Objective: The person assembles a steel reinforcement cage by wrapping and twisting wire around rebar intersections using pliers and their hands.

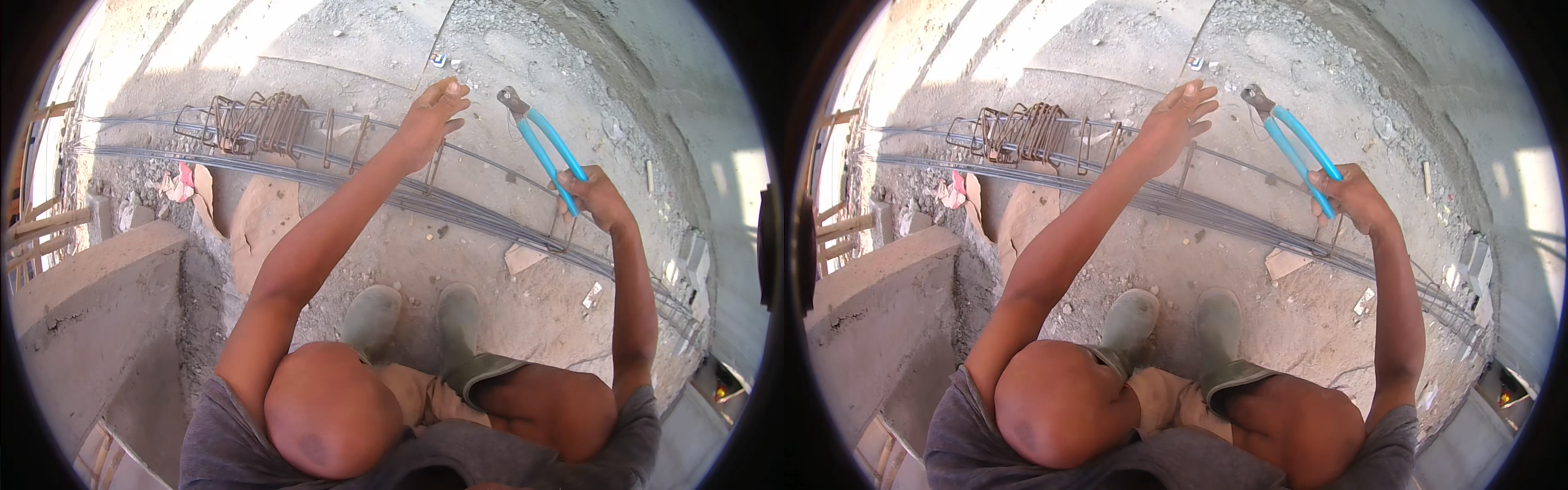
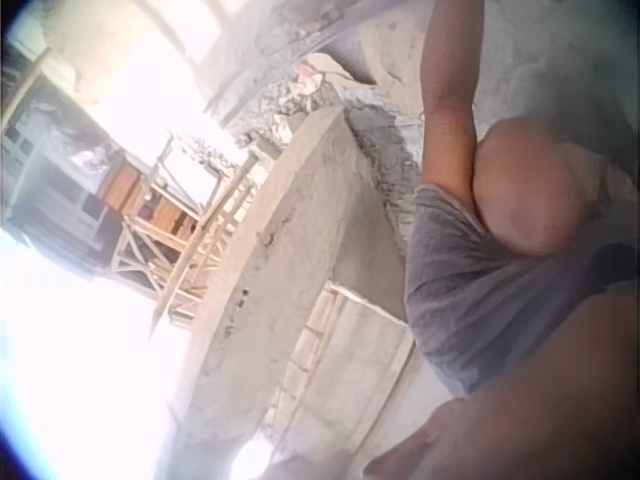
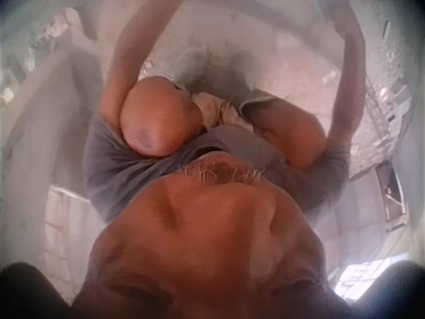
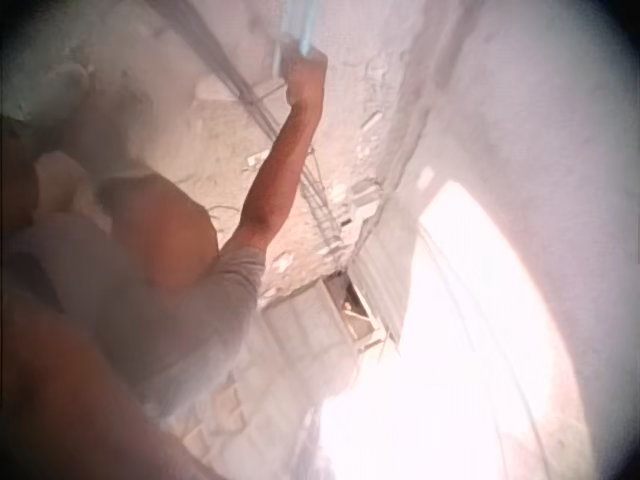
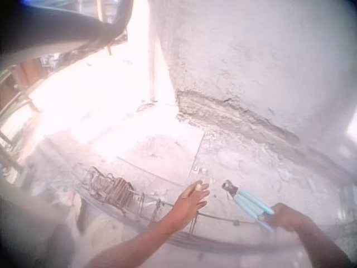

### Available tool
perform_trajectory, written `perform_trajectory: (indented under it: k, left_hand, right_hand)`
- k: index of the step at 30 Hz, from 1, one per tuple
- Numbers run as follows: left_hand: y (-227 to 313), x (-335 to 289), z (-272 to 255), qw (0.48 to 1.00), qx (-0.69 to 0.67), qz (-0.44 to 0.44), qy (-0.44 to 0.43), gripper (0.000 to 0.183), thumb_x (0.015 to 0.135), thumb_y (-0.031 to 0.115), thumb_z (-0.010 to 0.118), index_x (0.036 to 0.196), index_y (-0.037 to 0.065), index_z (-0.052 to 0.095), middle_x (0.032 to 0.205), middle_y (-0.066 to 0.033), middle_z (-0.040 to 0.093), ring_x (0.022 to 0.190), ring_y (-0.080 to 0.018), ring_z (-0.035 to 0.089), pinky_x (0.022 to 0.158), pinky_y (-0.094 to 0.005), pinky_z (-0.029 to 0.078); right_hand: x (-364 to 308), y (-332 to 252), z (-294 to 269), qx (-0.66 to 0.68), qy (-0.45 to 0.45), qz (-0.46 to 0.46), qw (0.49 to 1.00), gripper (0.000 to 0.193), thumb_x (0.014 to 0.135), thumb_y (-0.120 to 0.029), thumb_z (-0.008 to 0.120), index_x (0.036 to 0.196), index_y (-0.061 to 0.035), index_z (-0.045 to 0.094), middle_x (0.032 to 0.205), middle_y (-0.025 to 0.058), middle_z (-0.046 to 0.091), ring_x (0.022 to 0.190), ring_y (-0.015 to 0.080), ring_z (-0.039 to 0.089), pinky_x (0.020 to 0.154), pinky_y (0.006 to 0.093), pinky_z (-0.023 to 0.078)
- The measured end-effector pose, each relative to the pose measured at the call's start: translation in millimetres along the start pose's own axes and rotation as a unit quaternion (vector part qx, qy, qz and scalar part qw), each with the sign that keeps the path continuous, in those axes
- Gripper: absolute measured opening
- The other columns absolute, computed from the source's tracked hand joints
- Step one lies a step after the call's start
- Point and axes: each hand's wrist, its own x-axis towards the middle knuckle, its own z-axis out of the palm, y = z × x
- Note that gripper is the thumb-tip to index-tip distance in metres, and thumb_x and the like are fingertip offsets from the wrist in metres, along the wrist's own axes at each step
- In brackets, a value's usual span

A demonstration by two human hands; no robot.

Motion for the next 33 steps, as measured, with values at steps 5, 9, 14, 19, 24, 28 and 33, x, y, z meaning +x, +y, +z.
perform_trajectory:
  k: [5,9,14,19,24,28,33]
  left_hand:
    - [1,-40,25,0.984,0.000,-0.152,-0.087,0.065,0.096,0.046,0.058,0.135,-0.006,0.048,0.130,-0.0176,0.059,0.120,-0.0267,0.057,0.097,-0.0391,0.049]
    - [9,-62,33,0.950,0.226,-0.187,-0.103,0.043,0.097,0.026,0.057,0.126,-0.006,0.056,0.109,-0.0114,0.070,0.094,-0.0174,0.066,0.076,-0.0307,0.052]
    - [5,-94,13,0.885,0.323,-0.243,-0.230,0.030,0.096,0.015,0.051,0.120,-0.001,0.061,0.093,-0.0065,0.071,0.061,-0.0109,0.054,0.058,-0.0275,0.045]
    - [-2,-124,7,0.935,0.282,-0.197,-0.091,0.019,0.099,0.018,0.049,0.104,0.003,0.061,0.075,-0.0014,0.058,0.056,-0.0082,0.044,0.051,-0.0238,0.037]
    - [2,-136,8,0.966,0.220,-0.100,0.088,0.019,0.103,0.020,0.048,0.110,0.005,0.056,0.078,-0.0009,0.057,0.055,-0.0054,0.041,0.051,-0.0213,0.035]
    - [5,-133,21,0.986,0.151,-0.029,0.072,0.018,0.103,0.021,0.050,0.110,0.006,0.057,0.098,-0.0062,0.067,0.074,-0.0090,0.056,0.068,-0.0247,0.042]
    - [9,-145,54,0.977,0.213,-0.014,-0.002,0.019,0.100,0.022,0.055,0.109,0.006,0.062,0.129,-0.0111,0.063,0.119,-0.0165,0.054,0.100,-0.0323,0.038]
  right_hand:
    - [-29,48,76,0.093,0.034,0.023,0.995,0.027,0.094,-0.022,0.063,0.100,0.0036,0.065,0.069,0.0086,0.064,0.056,0.0149,0.061,0.054,0.0292,0.046]
    - [-41,100,116,0.112,0.084,-0.028,0.990,0.025,0.095,-0.019,0.061,0.108,0.0017,0.066,0.073,0.0067,0.065,0.063,0.0137,0.062,0.057,0.0284,0.048]
    - [-59,106,154,0.385,0.044,0.082,0.918,0.027,0.094,-0.014,0.061,0.117,0.0004,0.064,0.082,0.0081,0.066,0.070,0.0138,0.063,0.062,0.0269,0.049]
    - [-37,153,121,0.288,0.187,-0.033,0.939,0.040,0.094,-0.013,0.060,0.132,-0.0006,0.056,0.085,0.0081,0.065,0.068,0.0150,0.062,0.061,0.0269,0.048]
    - [-31,171,80,-0.105,0.412,-0.097,0.900,0.049,0.087,-0.011,0.065,0.134,-0.0053,0.055,0.105,0.0182,0.061,0.092,0.0260,0.062,0.079,0.0342,0.048]
    - [-75,150,75,-0.463,0.458,-0.036,0.758,0.050,0.088,-0.022,0.066,0.134,-0.0045,0.054,0.126,0.0219,0.053,0.117,0.0335,0.053,0.097,0.0421,0.042]
    - [-66,105,108,0.072,0.110,-0.218,0.967,0.055,0.091,-0.036,0.066,0.133,-0.0016,0.056,0.135,0.0188,0.054,0.125,0.0291,0.051,0.102,0.0385,0.041]
